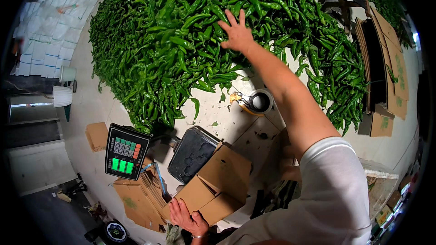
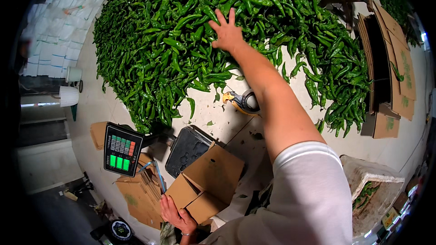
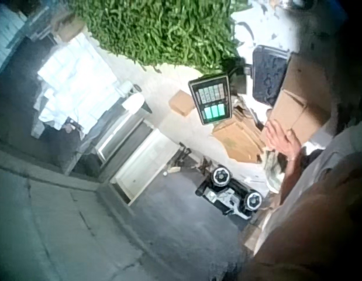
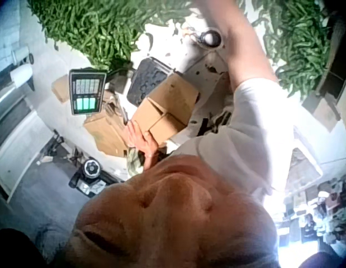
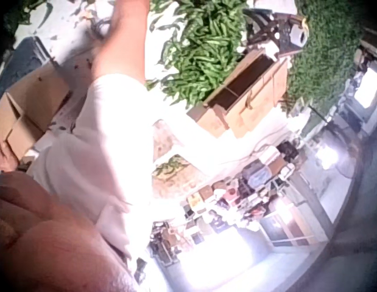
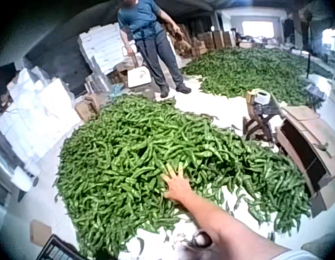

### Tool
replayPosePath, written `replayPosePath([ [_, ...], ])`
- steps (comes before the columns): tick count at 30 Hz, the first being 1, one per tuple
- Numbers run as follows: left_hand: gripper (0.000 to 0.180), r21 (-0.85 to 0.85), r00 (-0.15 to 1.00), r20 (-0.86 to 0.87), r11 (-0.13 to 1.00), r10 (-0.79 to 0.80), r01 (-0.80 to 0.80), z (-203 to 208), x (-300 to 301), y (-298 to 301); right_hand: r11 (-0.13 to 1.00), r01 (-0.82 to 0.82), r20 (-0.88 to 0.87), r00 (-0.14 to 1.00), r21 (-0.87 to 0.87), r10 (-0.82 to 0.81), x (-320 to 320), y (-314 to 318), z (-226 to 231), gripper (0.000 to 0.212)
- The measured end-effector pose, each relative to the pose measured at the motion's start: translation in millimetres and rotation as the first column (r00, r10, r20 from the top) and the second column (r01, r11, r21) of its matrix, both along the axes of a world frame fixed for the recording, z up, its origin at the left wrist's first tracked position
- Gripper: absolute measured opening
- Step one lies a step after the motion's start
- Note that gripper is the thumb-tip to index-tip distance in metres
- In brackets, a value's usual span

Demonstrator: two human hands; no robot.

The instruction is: The person packs green peppers into a cardboard box, weighs them on a scale, seals the box with a tape dispenser, and stacks the box on a pile of other boxes.

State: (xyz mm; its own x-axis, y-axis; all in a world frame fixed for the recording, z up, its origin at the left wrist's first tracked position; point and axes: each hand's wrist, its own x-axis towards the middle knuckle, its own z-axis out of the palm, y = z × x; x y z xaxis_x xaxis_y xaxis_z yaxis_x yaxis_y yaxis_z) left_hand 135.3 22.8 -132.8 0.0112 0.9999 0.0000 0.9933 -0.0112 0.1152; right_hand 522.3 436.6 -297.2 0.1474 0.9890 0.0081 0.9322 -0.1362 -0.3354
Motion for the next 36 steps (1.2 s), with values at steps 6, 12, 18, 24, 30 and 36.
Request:
replayPosePath([
  [6,0.056,0.019,0.999,-0.043,1.000,0.008,-0.008,2,6,3,0.979,0.173,-0.110,0.977,-0.103,-0.184,-46,-9,-8,0.092],
  [12,0.056,0.055,0.999,-0.032,0.998,0.016,-0.014,1,9,3,0.976,0.151,-0.252,0.962,0.155,-0.109,-18,2,-30,0.070],
  [18,0.057,0.074,1.000,0.028,0.997,0.013,-0.015,-1,9,0,0.821,0.360,-0.653,0.757,0.442,0.020,10,-32,-45,0.038],
  [24,0.056,0.063,0.999,0.016,0.997,0.050,-0.051,0,9,-4,0.975,0.220,-0.551,-0.808,0.044,0.207,59,-101,-31,0.044],
  [30,0.057,0.052,0.999,0.030,0.998,0.027,-0.029,1,13,1,0.953,0.203,-0.250,-0.933,0.224,0.258,74,-137,-21,0.057],
  [36,0.057,0.038,0.999,-0.002,0.998,0.043,-0.043,1,16,-1,0.976,0.160,-0.529,-0.821,0.147,0.214,96,-162,-50,0.053],
])
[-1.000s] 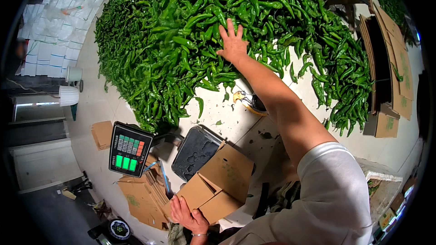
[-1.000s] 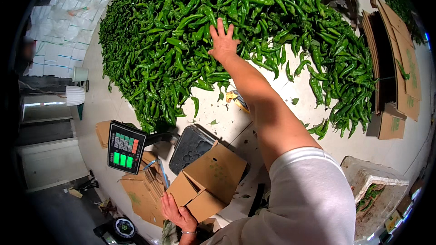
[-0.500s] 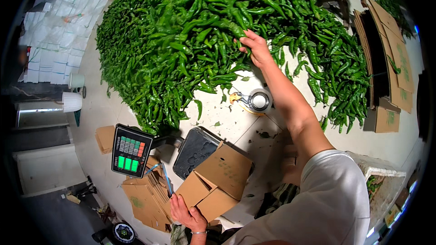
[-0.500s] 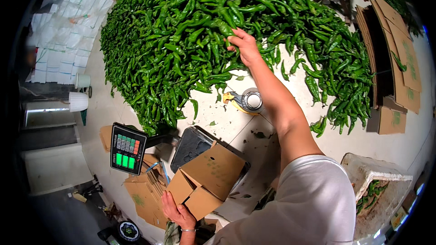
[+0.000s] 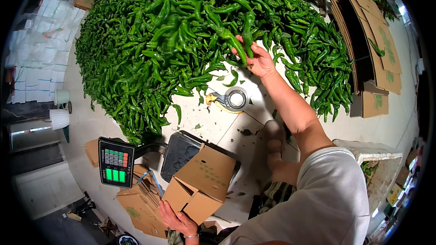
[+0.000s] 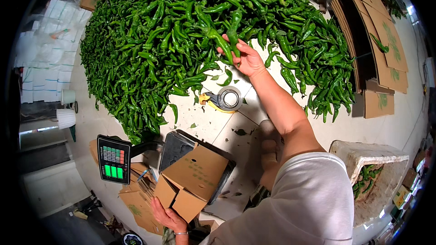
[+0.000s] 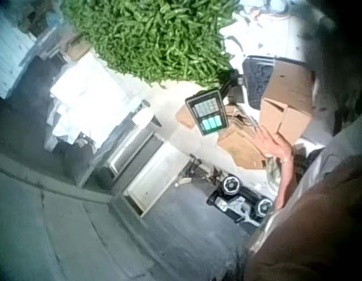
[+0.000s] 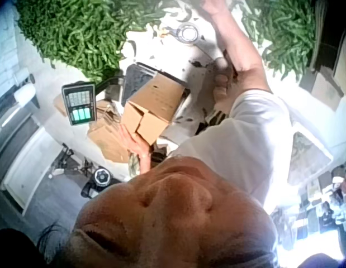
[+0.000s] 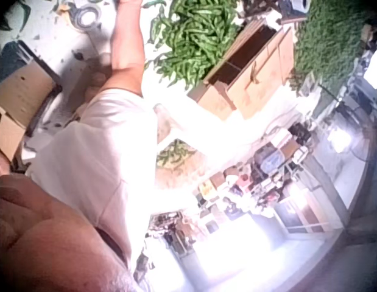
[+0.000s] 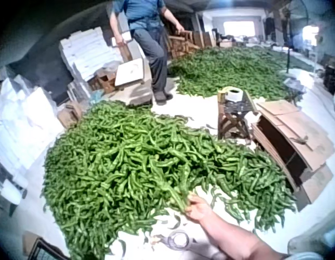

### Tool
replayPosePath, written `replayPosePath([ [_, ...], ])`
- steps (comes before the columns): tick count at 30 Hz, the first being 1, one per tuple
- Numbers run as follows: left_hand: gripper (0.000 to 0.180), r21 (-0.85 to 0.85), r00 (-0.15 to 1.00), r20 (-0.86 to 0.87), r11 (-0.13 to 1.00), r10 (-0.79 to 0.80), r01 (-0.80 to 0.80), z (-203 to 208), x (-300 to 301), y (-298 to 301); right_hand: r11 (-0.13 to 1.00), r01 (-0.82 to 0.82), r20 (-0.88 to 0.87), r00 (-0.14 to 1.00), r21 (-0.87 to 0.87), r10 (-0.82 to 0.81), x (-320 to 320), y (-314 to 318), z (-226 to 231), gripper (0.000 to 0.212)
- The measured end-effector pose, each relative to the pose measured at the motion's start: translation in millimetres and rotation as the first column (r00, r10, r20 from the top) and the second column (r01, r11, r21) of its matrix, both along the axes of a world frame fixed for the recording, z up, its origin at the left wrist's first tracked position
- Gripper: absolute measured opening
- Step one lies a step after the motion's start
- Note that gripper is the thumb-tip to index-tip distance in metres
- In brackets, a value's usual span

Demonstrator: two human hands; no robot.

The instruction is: The person packs green peppers into a cardboard box, weighs them on a scale, seals the box with a tape dispenser, and stacks the box on a pile of other boxes.

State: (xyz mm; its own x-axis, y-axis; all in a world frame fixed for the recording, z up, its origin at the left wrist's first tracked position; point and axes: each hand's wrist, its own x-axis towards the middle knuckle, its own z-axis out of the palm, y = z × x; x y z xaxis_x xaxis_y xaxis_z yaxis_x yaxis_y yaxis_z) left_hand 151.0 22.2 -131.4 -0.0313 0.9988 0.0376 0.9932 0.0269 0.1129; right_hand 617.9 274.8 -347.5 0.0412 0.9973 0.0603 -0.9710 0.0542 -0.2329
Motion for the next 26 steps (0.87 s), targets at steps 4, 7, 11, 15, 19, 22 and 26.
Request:
replayPosePath([
  [4,0.059,0.041,1.000,0.007,0.999,-0.014,0.014,-6,-7,-3,0.785,0.053,0.000,0.998,-0.617,-0.067,-1,-21,-33,0.065],
  [7,0.060,0.049,0.999,0.012,0.998,-0.042,0.041,-6,-4,2,0.432,-0.067,0.075,0.950,-0.900,0.304,-18,-74,-106,0.062],
  [11,0.060,0.005,0.999,-0.010,0.999,-0.040,0.040,-3,-6,-2,0.315,-0.274,0.048,0.682,-0.909,0.730,-77,-145,-90,0.032],
  [15,0.060,-0.063,0.998,0.005,0.996,-0.066,0.066,-10,-14,-1,0.622,-0.387,0.513,0.355,-0.681,0.782,-112,-141,29,0.026],
  [19,0.060,-0.091,0.999,-0.026,0.995,-0.042,0.040,-16,-23,-5,0.812,-0.561,0.985,-0.147,-0.161,0.094,-184,-120,139,0.070],
  [22,0.058,-0.119,0.998,-0.013,0.991,-0.060,0.058,-17,-26,-6,0.761,-0.648,0.956,-0.229,-0.007,-0.185,-247,-132,190,0.080],
  [26,0.058,-0.097,0.997,-0.011,0.993,-0.073,0.071,-14,-44,-17,0.662,-0.727,0.796,-0.504,-0.183,-0.334,-323,-180,213,0.075],
])
